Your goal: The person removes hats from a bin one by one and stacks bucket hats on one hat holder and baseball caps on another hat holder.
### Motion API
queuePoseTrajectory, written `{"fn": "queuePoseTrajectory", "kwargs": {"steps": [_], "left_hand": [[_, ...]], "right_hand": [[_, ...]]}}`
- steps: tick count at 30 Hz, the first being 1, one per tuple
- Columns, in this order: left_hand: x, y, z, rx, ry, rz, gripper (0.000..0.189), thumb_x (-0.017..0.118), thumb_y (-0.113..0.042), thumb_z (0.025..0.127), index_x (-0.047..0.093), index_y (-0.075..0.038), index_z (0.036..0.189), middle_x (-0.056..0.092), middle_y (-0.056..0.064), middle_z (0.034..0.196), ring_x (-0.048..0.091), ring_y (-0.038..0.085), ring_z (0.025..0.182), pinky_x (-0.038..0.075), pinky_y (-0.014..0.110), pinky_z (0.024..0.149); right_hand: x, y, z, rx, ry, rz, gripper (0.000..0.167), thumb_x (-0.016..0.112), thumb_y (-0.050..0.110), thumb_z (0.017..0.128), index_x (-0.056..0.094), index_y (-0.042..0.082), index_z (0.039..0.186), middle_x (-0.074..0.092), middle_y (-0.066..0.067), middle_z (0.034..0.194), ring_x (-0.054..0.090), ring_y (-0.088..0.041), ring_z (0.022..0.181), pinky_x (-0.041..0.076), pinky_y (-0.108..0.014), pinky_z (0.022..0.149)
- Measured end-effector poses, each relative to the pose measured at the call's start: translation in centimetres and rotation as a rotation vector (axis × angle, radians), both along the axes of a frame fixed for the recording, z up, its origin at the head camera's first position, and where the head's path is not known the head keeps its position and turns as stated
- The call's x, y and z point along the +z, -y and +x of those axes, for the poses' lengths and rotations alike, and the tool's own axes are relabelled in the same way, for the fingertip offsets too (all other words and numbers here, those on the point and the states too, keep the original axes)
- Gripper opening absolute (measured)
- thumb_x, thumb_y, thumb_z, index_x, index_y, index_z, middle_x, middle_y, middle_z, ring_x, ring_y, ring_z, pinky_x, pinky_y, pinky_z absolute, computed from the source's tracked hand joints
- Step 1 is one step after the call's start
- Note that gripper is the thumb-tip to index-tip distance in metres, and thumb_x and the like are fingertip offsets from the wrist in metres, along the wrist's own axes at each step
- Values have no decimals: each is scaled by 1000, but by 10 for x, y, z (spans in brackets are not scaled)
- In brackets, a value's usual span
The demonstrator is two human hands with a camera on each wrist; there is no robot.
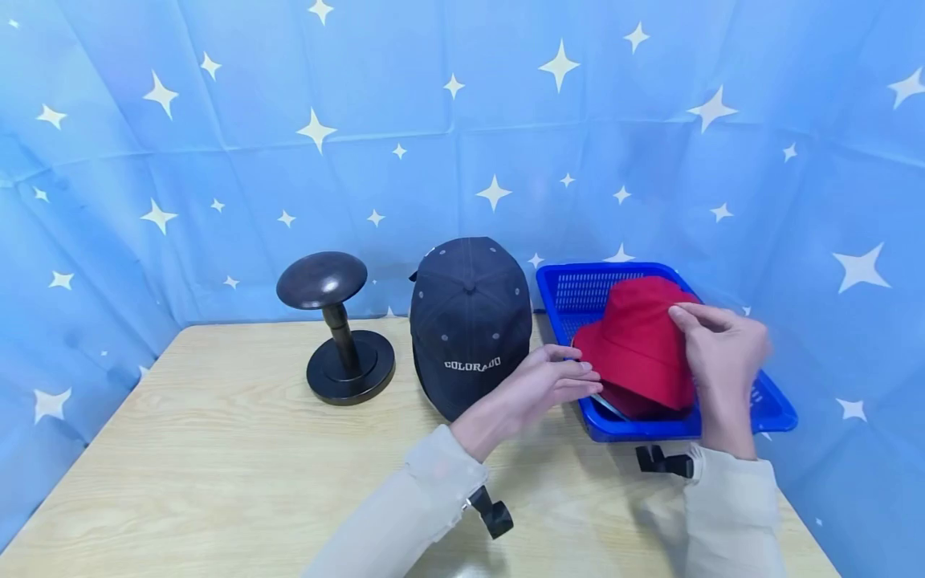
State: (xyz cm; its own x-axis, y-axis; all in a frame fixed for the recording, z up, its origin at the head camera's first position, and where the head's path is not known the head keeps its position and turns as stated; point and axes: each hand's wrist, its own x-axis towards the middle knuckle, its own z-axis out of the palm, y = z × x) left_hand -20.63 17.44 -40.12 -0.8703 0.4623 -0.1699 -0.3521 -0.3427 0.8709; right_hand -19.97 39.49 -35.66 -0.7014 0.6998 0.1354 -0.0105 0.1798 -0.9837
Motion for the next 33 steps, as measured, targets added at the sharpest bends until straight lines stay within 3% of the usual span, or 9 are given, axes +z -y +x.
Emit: {"fn": "queuePoseTrajectory", "kwargs": {"steps": [7, 12, 15, 16, 19, 22, 25, 29, 33], "left_hand": [[0, -5, 2, -27, 35, 54, 27, 59, 3, 99, 46, -6, 121, 70, 24, 123, 66, 43, 124, 50, 51, 112], [-4, -8, 5, -98, 10, 42, 28, 64, -4, 99, 48, -9, 122, 70, 15, 123, 63, 34, 130, 48, 49, 115], [-8, -8, 4, -87, 12, 60, 26, 62, -4, 100, 50, -8, 123, 69, 17, 128, 61, 36, 133, 46, 51, 117], [-9, -8, 4, -76, 14, 69, 26, 60, -3, 101, 51, -7, 124, 68, 19, 129, 60, 38, 134, 45, 52, 117], [-11, -5, 4, -48, 21, 90, 24, 56, 0, 101, 53, -5, 125, 67, 24, 132, 60, 41, 133, 46, 53, 116], [-11, 0, 3, -22, 7, 69, 24, 57, -1, 101, 54, -6, 124, 69, 24, 128, 64, 43, 127, 50, 52, 111], [-10, 7, -1, 7, -20, 35, 26, 62, -5, 100, 54, -8, 124, 72, 22, 121, 70, 42, 119, 55, 50, 105], [-11, 11, -6, 26, -14, 69, 27, 64, -4, 99, 55, -6, 124, 72, 21, 120, 70, 41, 118, 56, 49, 104], [-18, 8, -4, 50, -5, 157, 25, 59, -1, 100, 55, -2, 124, 70, 24, 122, 67, 42, 123, 55, 49, 106]], "right_hand": [[6, -2, -1, 104, -329, -511, 24, 86, -4, 77, 81, -1, 101, 77, -3, 77, 72, -12, 59, 60, -22, 52], [8, -4, 2, 153, -337, -565, 26, 86, -4, 78, 81, -1, 103, 79, -3, 79, 72, -12, 63, 59, -24, 51], [7, -5, 2, 120, -205, -340, 28, 90, 5, 77, 82, 4, 104, 78, 9, 75, 69, -4, 65, 55, -18, 50], [6, -7, 3, 133, -99, -190, 27, 88, 13, 82, 82, 6, 107, 75, 17, 71, 65, 1, 65, 52, -15, 51], [1, -12, 5, 171, 238, 401, 41, 79, 38, 90, 78, 8, 118, 77, 10, 80, 61, -6, 77, 48, -20, 54], [-4, -16, 5, 251, 364, 824, 58, 65, 55, 96, 70, 9, 130, 76, -11, 93, 58, -21, 86, 40, -29, 54], [-6, -15, 1, 295, 326, 850, 52, 63, 50, 99, 69, 8, 129, 72, -21, 94, 57, -33, 87, 39, -32, 55], [-4, -7, -4, 233, 227, 733, 33, 62, 37, 102, 67, 9, 117, 66, 8, 85, 55, -10, 82, 42, -20, 58], [2, 5, -6, 90, -48, 471, 19, 67, 24, 98, 70, 8, 109, 59, 26, 84, 55, 6, 76, 45, -8, 63]]}}
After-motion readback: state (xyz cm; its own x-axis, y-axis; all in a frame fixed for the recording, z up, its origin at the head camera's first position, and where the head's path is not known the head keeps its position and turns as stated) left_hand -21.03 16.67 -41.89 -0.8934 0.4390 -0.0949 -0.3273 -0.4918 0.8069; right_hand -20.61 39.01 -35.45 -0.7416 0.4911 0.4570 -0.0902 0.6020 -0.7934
